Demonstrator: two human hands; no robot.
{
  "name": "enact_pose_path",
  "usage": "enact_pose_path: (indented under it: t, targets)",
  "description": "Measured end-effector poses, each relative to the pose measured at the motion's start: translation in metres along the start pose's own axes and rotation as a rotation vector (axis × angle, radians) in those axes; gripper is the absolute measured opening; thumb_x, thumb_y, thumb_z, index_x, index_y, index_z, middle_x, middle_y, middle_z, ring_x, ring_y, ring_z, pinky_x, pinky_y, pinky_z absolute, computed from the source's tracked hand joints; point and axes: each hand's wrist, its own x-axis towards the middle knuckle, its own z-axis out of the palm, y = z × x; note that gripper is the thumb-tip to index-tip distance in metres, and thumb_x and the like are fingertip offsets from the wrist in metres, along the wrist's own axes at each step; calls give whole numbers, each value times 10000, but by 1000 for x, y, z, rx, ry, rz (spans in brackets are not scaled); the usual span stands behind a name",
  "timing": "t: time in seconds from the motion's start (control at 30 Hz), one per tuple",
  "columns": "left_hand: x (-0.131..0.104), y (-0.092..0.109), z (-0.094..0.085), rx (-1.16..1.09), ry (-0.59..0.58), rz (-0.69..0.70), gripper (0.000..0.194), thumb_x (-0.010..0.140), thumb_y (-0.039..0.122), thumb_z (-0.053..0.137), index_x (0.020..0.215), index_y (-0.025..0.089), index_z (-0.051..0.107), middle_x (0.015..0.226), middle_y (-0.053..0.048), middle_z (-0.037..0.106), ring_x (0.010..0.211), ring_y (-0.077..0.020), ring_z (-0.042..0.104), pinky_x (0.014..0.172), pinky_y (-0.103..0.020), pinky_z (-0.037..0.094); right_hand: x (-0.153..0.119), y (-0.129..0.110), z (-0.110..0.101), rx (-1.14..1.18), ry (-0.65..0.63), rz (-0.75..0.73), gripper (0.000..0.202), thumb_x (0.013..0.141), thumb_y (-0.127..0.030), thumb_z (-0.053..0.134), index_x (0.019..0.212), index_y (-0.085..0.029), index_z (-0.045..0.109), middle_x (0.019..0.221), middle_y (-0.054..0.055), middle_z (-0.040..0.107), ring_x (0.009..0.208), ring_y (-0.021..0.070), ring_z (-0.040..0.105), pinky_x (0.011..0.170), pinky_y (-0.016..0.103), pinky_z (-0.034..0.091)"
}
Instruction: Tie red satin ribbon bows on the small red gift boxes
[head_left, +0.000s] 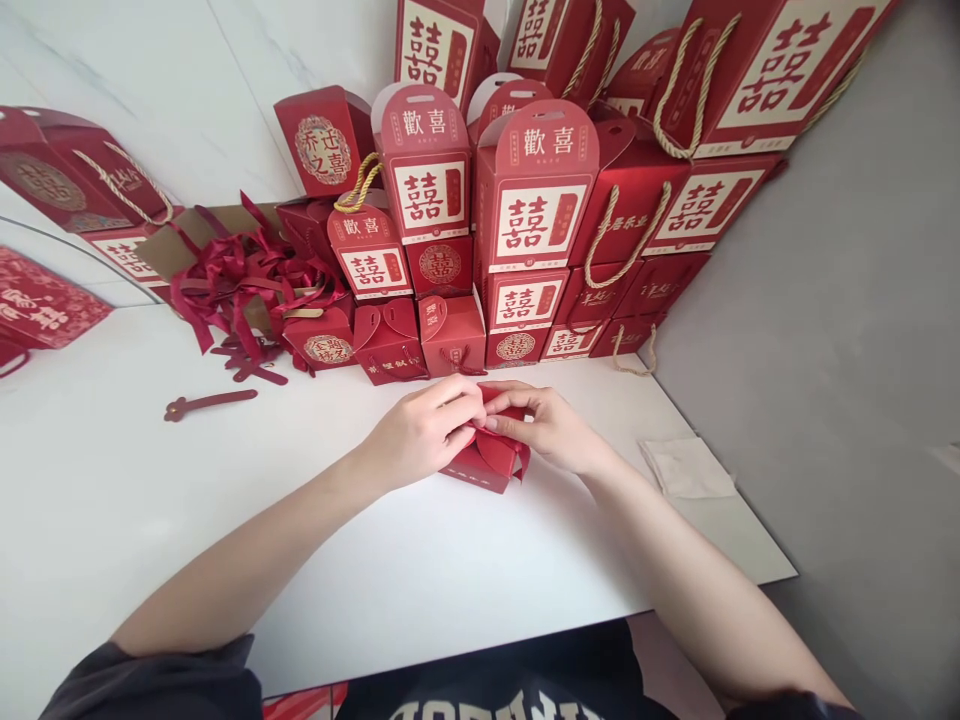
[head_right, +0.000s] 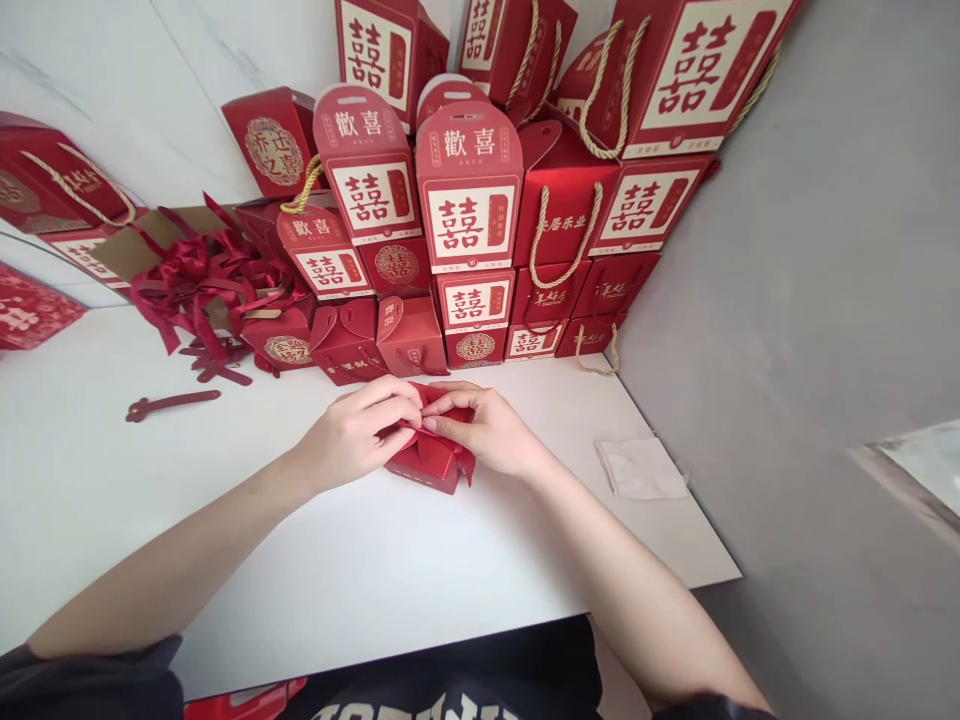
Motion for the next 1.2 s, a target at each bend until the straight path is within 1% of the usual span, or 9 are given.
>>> enact_pose_path:
  t: [0.1,0.2,0.3,0.5,0.67,0.8,0.9,1.1,1.2]
  targets:
    - [1,1,1,48,38,-51,114,857,81,536,884,192,545,953,-38,613,864,-141,601,792,-268,496,1,3,1,107,21,29,191,788,-363,750,889,-203,774,1204,77,692,1086,240,648,998,416,472]
    - [3,3,-4,282,100,-186,115,780,186,658,807,183,547,853,-38,604,804,-188,557,730,-328,448,1,5,2,159,47,41,186,761,-363,770,866,-210,783,1316,73,637,1158,258,621,1042,432,451]
    - [6,3,-14,375,28,-329,216,726,322,741,667,186,583,727,-9,596,727,-187,514,708,-352,381,1,4,2,145,70,73,180,751,-366,773,830,-204,783,1318,69,635,1159,260,619,1033,418,455]
    - [12,-5,-29,-148,-139,-555,264,730,478,737,813,228,744,758,2,659,723,-155,546,699,-300,413,-1,-3,1,65,66,154,252,754,-412,742,783,-162,751,884,58,737,754,177,646,701,319,519]
    - [13,-12,-30,-380,-210,-610,247,762,430,707,775,185,736,698,4,678,633,-125,520,613,-257,412,-1,-5,1,50,46,149,249,779,-398,707,751,-151,690,831,44,703,686,146,599,653,294,490]
    - [13,-13,-35,-390,-276,-662,240,760,412,697,761,172,718,726,-3,700,670,-138,578,628,-249,432,-1,-5,-4,83,60,148,200,809,-342,664,722,-167,623,1091,90,701,916,213,660,828,353,494]
    - [13,-14,-43,-381,-327,-684,240,767,408,679,754,169,702,739,-5,696,667,-138,579,618,-248,427,-2,-7,-12,53,55,145,165,825,-264,617,688,-176,592,1317,101,613,1163,263,602,973,393,437]
    - [14,-22,-53,-329,-458,-733,275,773,436,653,745,165,686,715,-9,651,686,-157,571,628,-266,411,-7,-13,-25,-116,103,130,125,789,-183,610,668,-193,580,1293,73,636,1239,273,561,1057,439,376]
    - [13,-24,-51,-344,-450,-685,237,772,405,662,846,181,676,781,-6,633,706,-152,551,627,-262,398,-7,-11,-28,-136,72,109,99,827,-233,616,738,-206,584,1256,60,651,1235,262,564,1064,451,374]
